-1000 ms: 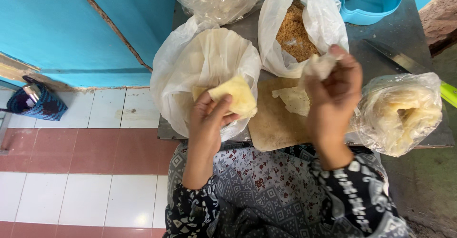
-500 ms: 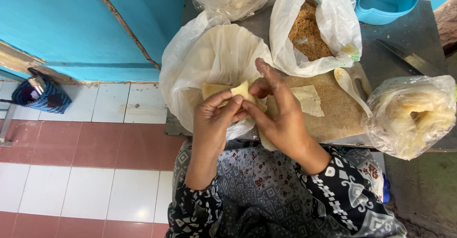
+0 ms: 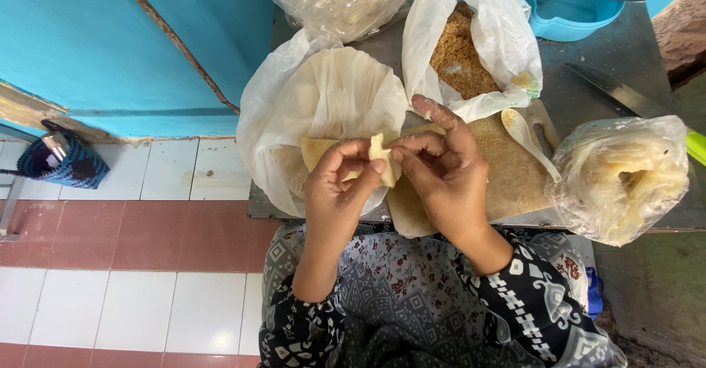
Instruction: The person sits at a small table and wraps filled pastries. They take thin pastry sheets from a plastic bag, spoon a brown filling onto a sheet, fold the sheet over the filling into a triangular parcel, and place the finished parcel into another bag with completed rolls.
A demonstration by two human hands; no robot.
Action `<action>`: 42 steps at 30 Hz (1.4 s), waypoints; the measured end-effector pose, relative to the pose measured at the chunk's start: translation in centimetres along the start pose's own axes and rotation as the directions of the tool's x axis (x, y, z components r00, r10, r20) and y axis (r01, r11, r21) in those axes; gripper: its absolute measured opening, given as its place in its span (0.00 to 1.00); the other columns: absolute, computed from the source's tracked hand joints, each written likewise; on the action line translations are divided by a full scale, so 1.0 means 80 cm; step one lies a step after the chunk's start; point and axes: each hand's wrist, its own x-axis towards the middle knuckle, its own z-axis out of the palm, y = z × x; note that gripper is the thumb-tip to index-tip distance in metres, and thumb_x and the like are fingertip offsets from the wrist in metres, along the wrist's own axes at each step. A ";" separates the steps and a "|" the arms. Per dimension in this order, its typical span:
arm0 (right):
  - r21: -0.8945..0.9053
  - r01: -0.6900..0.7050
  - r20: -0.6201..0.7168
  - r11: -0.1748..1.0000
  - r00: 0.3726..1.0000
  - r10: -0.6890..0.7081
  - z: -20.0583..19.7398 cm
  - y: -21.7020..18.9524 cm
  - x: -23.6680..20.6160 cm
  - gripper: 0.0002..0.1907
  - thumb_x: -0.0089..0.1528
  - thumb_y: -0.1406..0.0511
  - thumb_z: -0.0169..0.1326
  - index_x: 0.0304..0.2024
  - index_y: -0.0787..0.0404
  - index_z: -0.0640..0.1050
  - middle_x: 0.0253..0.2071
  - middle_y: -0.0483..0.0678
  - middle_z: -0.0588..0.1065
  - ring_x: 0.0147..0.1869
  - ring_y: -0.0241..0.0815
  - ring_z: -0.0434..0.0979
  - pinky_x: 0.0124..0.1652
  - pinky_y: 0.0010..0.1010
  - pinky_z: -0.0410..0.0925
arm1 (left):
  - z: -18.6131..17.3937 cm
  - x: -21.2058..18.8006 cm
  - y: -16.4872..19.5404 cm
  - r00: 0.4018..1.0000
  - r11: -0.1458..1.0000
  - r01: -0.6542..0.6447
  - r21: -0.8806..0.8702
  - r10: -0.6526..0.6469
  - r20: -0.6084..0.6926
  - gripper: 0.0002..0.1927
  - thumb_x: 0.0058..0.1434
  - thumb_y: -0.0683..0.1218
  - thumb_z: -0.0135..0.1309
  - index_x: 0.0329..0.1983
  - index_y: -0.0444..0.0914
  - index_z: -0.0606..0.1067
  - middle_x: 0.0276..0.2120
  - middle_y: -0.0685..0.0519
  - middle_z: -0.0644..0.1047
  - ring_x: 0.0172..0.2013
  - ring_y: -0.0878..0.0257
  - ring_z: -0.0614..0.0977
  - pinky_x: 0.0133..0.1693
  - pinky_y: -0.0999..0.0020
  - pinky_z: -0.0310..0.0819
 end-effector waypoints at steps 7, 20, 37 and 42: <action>0.396 -0.107 -0.060 0.912 0.988 0.142 -0.038 0.005 0.016 0.20 0.70 0.78 0.45 0.64 0.63 0.69 0.43 0.47 0.78 0.46 0.36 0.79 0.46 0.29 0.74 | -0.024 0.006 -0.005 0.989 0.978 0.092 -0.189 -0.111 -0.095 0.06 0.67 0.39 0.55 0.46 0.33 0.76 0.42 0.50 0.81 0.42 0.63 0.84 0.44 0.64 0.84; -0.923 0.362 0.329 0.132 0.919 -0.216 -0.057 -0.026 0.008 0.37 0.59 0.71 0.61 0.70 0.63 0.66 0.41 0.50 0.80 0.41 0.46 0.79 0.42 0.40 0.74 | -0.033 0.002 -0.008 0.979 0.922 0.195 -0.333 -0.205 0.005 0.08 0.67 0.41 0.57 0.47 0.35 0.76 0.44 0.52 0.79 0.42 0.65 0.83 0.43 0.65 0.80; 0.091 -0.112 0.101 0.990 0.990 0.102 -0.035 -0.015 -0.009 0.29 0.64 0.81 0.54 0.67 0.70 0.66 0.43 0.50 0.79 0.49 0.36 0.81 0.51 0.26 0.74 | 0.009 -0.007 -0.012 0.984 0.989 0.025 -0.147 0.002 0.178 0.14 0.66 0.39 0.60 0.53 0.34 0.72 0.45 0.54 0.77 0.44 0.69 0.80 0.47 0.70 0.80; 0.117 -0.082 0.086 0.990 0.994 0.072 -0.026 -0.007 -0.009 0.28 0.65 0.82 0.54 0.67 0.69 0.67 0.44 0.50 0.78 0.50 0.36 0.79 0.52 0.27 0.73 | 0.010 -0.008 -0.017 0.995 0.994 0.020 -0.108 -0.009 0.103 0.11 0.68 0.38 0.59 0.51 0.33 0.73 0.45 0.52 0.78 0.45 0.68 0.81 0.47 0.71 0.80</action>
